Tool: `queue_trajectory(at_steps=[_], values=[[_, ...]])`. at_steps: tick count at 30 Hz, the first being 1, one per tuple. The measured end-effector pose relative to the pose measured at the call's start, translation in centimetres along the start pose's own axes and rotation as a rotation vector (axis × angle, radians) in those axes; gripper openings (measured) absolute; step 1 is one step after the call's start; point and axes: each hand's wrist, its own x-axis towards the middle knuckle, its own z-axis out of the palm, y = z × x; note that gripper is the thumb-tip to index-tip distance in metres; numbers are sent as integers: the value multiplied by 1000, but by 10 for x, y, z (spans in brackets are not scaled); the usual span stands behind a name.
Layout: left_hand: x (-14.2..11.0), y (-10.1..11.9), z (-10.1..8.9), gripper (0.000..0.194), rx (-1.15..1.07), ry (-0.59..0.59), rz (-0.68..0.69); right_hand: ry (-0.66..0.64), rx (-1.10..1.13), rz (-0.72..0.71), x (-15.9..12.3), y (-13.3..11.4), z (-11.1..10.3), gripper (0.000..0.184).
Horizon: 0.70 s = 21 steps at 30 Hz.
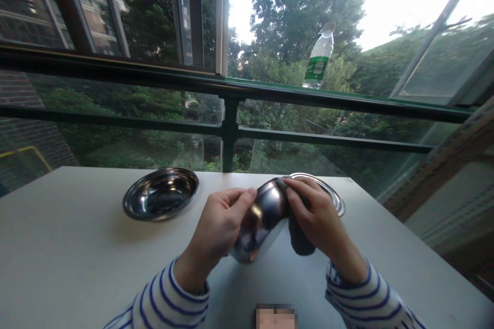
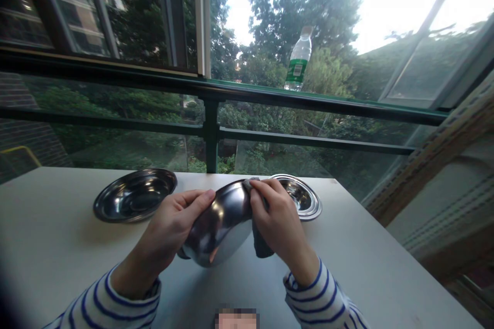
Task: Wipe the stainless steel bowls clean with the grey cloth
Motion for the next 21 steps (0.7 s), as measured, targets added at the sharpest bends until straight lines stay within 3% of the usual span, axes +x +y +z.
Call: queue_trajectory(at_steps=[4,6,11,14,21], values=[[1,-1,0,31,-12,-21,11,-32,-26,-258,-9,-18,-2,25],[1,-2,0,30,-6,-23,31,-25,-24,-313,-10,-20,-1,26],[4,0,-6,29,-24,56,24,21,111,-25,2,11,6,22],[6,1,-8,28,-50,102,18,10,141,36,4,17,6,22],[4,0,-6,29,-46,64,24,-2,-16,-403,-15,-24,4,30]])
